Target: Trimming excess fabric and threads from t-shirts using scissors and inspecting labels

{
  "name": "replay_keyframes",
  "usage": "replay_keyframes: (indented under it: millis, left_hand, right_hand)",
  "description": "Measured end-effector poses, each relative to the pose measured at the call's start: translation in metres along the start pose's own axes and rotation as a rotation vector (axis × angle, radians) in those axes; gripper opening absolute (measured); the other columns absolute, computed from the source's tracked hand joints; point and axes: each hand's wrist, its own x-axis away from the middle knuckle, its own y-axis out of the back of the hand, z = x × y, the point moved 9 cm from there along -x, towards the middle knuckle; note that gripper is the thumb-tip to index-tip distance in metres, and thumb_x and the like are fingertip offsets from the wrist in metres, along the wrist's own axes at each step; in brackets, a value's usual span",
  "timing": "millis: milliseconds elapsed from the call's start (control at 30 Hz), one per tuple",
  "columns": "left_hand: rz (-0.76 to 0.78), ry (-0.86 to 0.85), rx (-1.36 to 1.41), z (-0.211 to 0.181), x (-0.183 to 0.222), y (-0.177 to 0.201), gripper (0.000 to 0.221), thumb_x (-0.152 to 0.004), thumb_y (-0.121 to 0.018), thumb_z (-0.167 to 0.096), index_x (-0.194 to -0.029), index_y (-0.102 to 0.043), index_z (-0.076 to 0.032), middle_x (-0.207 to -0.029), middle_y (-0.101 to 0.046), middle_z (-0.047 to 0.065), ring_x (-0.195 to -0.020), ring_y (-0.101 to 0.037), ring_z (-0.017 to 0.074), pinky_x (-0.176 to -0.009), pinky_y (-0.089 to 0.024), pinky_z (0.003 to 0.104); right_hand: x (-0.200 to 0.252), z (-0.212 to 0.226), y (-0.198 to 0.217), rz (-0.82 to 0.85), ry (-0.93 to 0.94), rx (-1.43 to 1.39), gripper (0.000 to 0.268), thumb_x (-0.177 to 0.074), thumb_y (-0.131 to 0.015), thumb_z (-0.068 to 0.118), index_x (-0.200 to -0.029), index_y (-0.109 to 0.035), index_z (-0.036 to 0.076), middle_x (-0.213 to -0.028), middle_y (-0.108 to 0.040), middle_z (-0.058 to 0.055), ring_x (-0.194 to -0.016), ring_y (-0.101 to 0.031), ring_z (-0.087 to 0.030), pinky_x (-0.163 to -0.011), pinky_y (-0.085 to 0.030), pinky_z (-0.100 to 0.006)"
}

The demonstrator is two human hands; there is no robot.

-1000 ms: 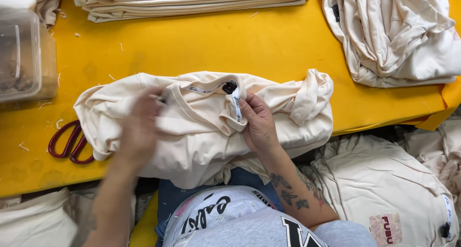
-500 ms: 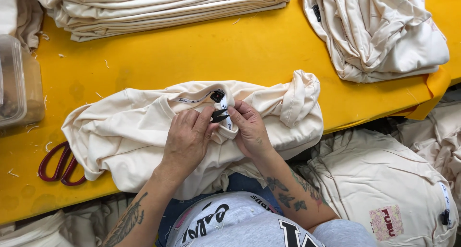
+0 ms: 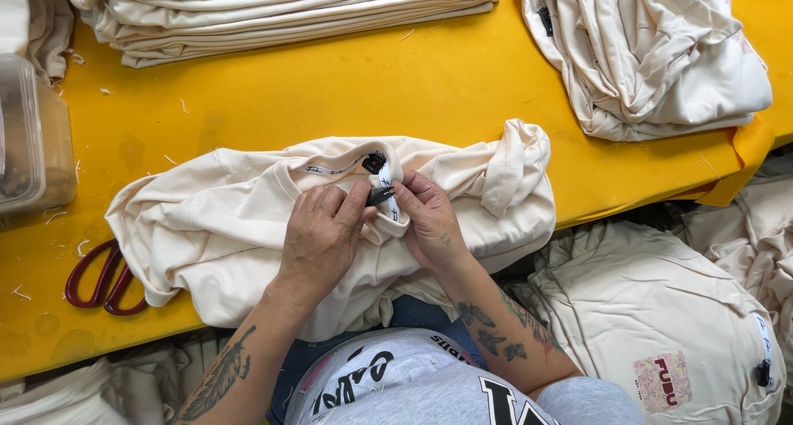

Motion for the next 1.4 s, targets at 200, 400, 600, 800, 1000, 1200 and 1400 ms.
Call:
replay_keyframes:
  millis: [200,400,600,800,1000,1200,1400]
  left_hand:
    - [0.014,0.093,0.185,0.004,0.003,0.001,0.033,-0.108,-0.051,-0.033,-0.129,-0.065,-0.012,-0.077,-0.048,0.006,-0.074,-0.059,0.0302,-0.070,-0.052,0.042]
    - [-0.001,0.383,0.595,0.003,-0.008,0.021,0.038,-0.097,-0.073,-0.025,-0.130,-0.061,-0.011,-0.081,-0.055,0.007,-0.072,-0.062,0.0236,-0.068,-0.056,0.036]
    - [-0.046,0.396,0.542,0.008,-0.007,0.021,0.015,-0.092,-0.076,-0.011,-0.106,-0.073,-0.013,-0.086,-0.066,0.003,-0.079,-0.068,0.0196,-0.067,-0.057,0.029]
    - [-0.090,0.344,0.429,0.009,-0.007,0.027,0.007,-0.092,-0.075,-0.008,-0.098,-0.074,-0.012,-0.082,-0.065,0.002,-0.076,-0.069,0.0200,-0.066,-0.060,0.029]
    - [-0.039,0.382,0.518,0.015,-0.005,0.011,0.018,-0.078,-0.079,-0.003,-0.089,-0.065,-0.008,-0.076,-0.059,0.006,-0.073,-0.065,0.0259,-0.064,-0.058,0.037]
    - [0.070,0.949,1.215,0.039,0.018,-0.039,0.006,-0.094,-0.064,-0.010,-0.098,-0.068,-0.007,-0.068,-0.050,-0.004,-0.062,-0.050,0.0057,-0.054,-0.044,0.020]
    - [0.148,0.480,0.684,0.011,-0.013,0.026,0.052,-0.104,-0.061,-0.035,-0.150,-0.047,-0.015,-0.088,-0.055,0.013,-0.082,-0.059,0.0263,-0.081,-0.053,0.044]
  right_hand:
    - [0.000,-0.004,0.004,-0.014,0.003,-0.003,0.015,-0.099,-0.067,0.009,-0.108,-0.067,-0.003,-0.095,-0.074,-0.012,-0.090,-0.074,-0.017,-0.081,-0.062,-0.028]
    - [0.001,0.000,-0.003,-0.008,0.033,0.043,0.014,-0.099,-0.066,0.010,-0.109,-0.067,-0.001,-0.088,-0.071,-0.006,-0.085,-0.071,-0.010,-0.077,-0.061,-0.024]
    - [0.008,0.011,-0.013,0.017,0.115,0.205,0.015,-0.100,-0.067,0.011,-0.108,-0.070,-0.001,-0.088,-0.068,-0.003,-0.085,-0.065,-0.006,-0.079,-0.058,-0.023]
    - [0.012,0.023,-0.023,0.031,0.169,0.361,0.013,-0.097,-0.071,0.010,-0.103,-0.074,-0.002,-0.081,-0.067,-0.003,-0.079,-0.061,-0.004,-0.074,-0.054,-0.020]
    - [0.013,0.019,-0.022,0.053,0.182,0.355,0.013,-0.098,-0.070,0.012,-0.101,-0.073,0.000,-0.080,-0.065,-0.002,-0.078,-0.059,-0.004,-0.073,-0.053,-0.021]
    - [0.013,0.015,-0.018,0.009,0.137,0.259,0.014,-0.099,-0.068,0.013,-0.103,-0.071,0.000,-0.082,-0.066,-0.001,-0.079,-0.061,-0.005,-0.073,-0.053,-0.020]
    - [0.005,0.007,-0.003,-0.026,0.089,0.137,0.015,-0.100,-0.067,0.013,-0.106,-0.070,0.000,-0.085,-0.070,-0.003,-0.080,-0.065,-0.006,-0.075,-0.056,-0.021]
